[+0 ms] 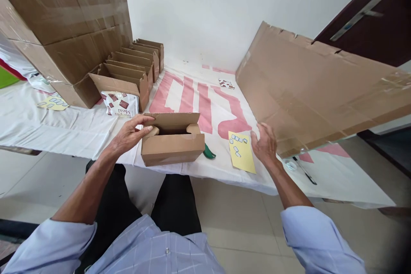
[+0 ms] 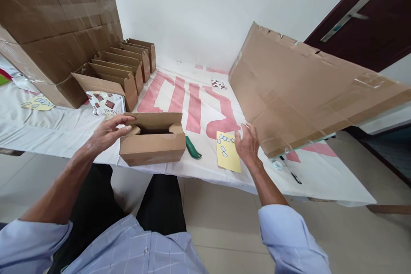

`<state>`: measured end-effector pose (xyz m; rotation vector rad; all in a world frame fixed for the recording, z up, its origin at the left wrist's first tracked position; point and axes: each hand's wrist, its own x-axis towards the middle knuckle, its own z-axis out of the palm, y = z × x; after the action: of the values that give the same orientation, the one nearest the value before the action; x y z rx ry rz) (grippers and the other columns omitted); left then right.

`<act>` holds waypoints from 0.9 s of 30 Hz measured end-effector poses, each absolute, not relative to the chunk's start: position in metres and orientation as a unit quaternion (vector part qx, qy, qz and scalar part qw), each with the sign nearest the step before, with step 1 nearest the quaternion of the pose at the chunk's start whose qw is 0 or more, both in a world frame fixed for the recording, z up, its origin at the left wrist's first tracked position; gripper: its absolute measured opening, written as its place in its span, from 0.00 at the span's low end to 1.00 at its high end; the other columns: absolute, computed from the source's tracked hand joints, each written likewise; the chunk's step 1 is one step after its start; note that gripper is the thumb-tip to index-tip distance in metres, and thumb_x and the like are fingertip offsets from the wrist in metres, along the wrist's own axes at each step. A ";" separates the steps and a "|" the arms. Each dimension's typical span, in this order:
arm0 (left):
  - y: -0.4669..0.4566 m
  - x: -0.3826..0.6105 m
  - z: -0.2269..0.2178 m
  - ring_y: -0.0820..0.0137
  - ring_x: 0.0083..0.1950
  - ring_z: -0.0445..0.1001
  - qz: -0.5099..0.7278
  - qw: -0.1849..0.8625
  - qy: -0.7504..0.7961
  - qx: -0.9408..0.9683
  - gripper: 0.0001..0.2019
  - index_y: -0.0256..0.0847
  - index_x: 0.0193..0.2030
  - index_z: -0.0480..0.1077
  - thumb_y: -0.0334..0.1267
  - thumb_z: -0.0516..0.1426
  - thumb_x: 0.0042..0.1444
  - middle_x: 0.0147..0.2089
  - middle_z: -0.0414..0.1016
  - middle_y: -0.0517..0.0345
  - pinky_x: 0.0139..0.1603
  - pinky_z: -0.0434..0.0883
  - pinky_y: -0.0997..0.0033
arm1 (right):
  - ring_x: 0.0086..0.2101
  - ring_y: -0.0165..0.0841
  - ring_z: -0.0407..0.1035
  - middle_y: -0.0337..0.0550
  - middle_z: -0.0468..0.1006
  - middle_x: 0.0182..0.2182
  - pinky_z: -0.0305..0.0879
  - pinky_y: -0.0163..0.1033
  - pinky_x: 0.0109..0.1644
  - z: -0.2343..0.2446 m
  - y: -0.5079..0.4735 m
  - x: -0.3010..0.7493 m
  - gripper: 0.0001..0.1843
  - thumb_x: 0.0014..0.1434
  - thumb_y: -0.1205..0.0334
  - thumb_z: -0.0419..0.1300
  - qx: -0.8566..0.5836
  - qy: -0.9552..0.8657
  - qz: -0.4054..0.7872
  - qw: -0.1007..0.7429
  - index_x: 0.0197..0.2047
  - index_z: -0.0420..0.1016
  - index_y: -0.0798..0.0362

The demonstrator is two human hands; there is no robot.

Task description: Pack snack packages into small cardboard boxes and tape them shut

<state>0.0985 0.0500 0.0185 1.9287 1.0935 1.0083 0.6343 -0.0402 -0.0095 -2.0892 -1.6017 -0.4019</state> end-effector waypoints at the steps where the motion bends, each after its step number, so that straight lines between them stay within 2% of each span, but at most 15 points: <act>1: 0.051 0.099 0.019 0.52 0.61 0.77 0.386 0.346 0.423 0.743 0.28 0.43 0.59 0.81 0.62 0.63 0.63 0.62 0.80 0.45 0.51 0.80 0.58 | 0.68 0.52 0.69 0.66 0.75 0.67 0.68 0.59 0.72 0.002 -0.035 0.608 0.26 0.73 0.57 0.54 -0.723 -0.621 -0.147 0.265 0.68 0.76 0.58; 4: 0.052 0.100 0.021 0.54 0.60 0.77 0.375 0.352 0.427 0.744 0.30 0.43 0.61 0.79 0.61 0.66 0.60 0.64 0.79 0.45 0.48 0.80 0.59 | 0.64 0.50 0.73 0.61 0.81 0.62 0.70 0.57 0.71 0.034 -0.027 0.521 0.23 0.77 0.54 0.54 -0.588 -0.748 -0.097 0.292 0.67 0.78 0.55; 8: 0.055 0.097 0.027 0.53 0.59 0.78 0.345 0.359 0.426 0.755 0.33 0.43 0.62 0.78 0.61 0.69 0.56 0.66 0.78 0.45 0.51 0.81 0.55 | 0.58 0.50 0.76 0.57 0.84 0.56 0.76 0.57 0.63 0.056 -0.035 0.435 0.22 0.76 0.53 0.63 -0.428 -0.869 -0.022 0.249 0.66 0.79 0.53; 11: 0.058 0.096 0.032 0.51 0.60 0.78 0.314 0.366 0.422 0.768 0.36 0.42 0.63 0.76 0.61 0.70 0.54 0.65 0.78 0.44 0.58 0.80 0.49 | 0.52 0.47 0.78 0.54 0.84 0.49 0.78 0.52 0.57 0.056 -0.052 0.412 0.13 0.76 0.61 0.62 -0.391 -0.884 -0.060 0.248 0.59 0.82 0.52; 14: 0.056 0.099 0.034 0.48 0.63 0.77 0.297 0.355 0.423 0.779 0.40 0.42 0.65 0.74 0.60 0.72 0.50 0.64 0.77 0.45 0.66 0.76 0.44 | 0.44 0.41 0.78 0.50 0.84 0.44 0.76 0.47 0.49 0.052 -0.079 0.406 0.11 0.75 0.69 0.60 -0.370 -0.881 -0.112 0.272 0.53 0.83 0.50; 18: 0.046 0.110 0.032 0.42 0.66 0.74 0.292 0.313 0.441 0.789 0.46 0.40 0.68 0.71 0.57 0.75 0.44 0.65 0.72 0.44 0.69 0.74 0.39 | 0.38 0.38 0.74 0.45 0.83 0.38 0.73 0.45 0.44 0.046 -0.112 0.400 0.08 0.74 0.71 0.62 -0.325 -0.900 -0.113 0.269 0.45 0.82 0.50; 21: 0.035 0.121 0.029 0.39 0.67 0.73 0.275 0.265 0.465 0.798 0.50 0.40 0.71 0.68 0.50 0.76 0.40 0.66 0.68 0.40 0.69 0.74 0.37 | 0.38 0.37 0.75 0.45 0.82 0.36 0.74 0.43 0.44 0.042 -0.117 0.395 0.11 0.76 0.70 0.58 -0.341 -0.898 -0.054 0.273 0.42 0.81 0.50; 24: 0.027 0.126 0.027 0.41 0.70 0.71 0.277 0.229 0.475 0.803 0.45 0.41 0.72 0.66 0.42 0.71 0.45 0.69 0.67 0.40 0.71 0.73 0.39 | 0.40 0.37 0.77 0.46 0.84 0.39 0.76 0.42 0.46 0.042 -0.103 0.393 0.14 0.79 0.68 0.54 -0.386 -0.881 0.010 0.274 0.46 0.81 0.50; 27: 0.022 0.123 0.029 0.45 0.69 0.73 0.303 0.234 0.464 0.799 0.38 0.41 0.70 0.68 0.41 0.65 0.50 0.67 0.71 0.43 0.72 0.73 0.42 | 0.50 0.41 0.78 0.49 0.86 0.47 0.77 0.46 0.57 0.048 -0.084 0.392 0.11 0.78 0.67 0.57 -0.387 -0.895 0.010 0.224 0.50 0.82 0.51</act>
<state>0.1226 0.0224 0.0292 2.1932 1.2745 0.8324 0.3924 -0.0844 0.0478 -1.0678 -2.4697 0.0268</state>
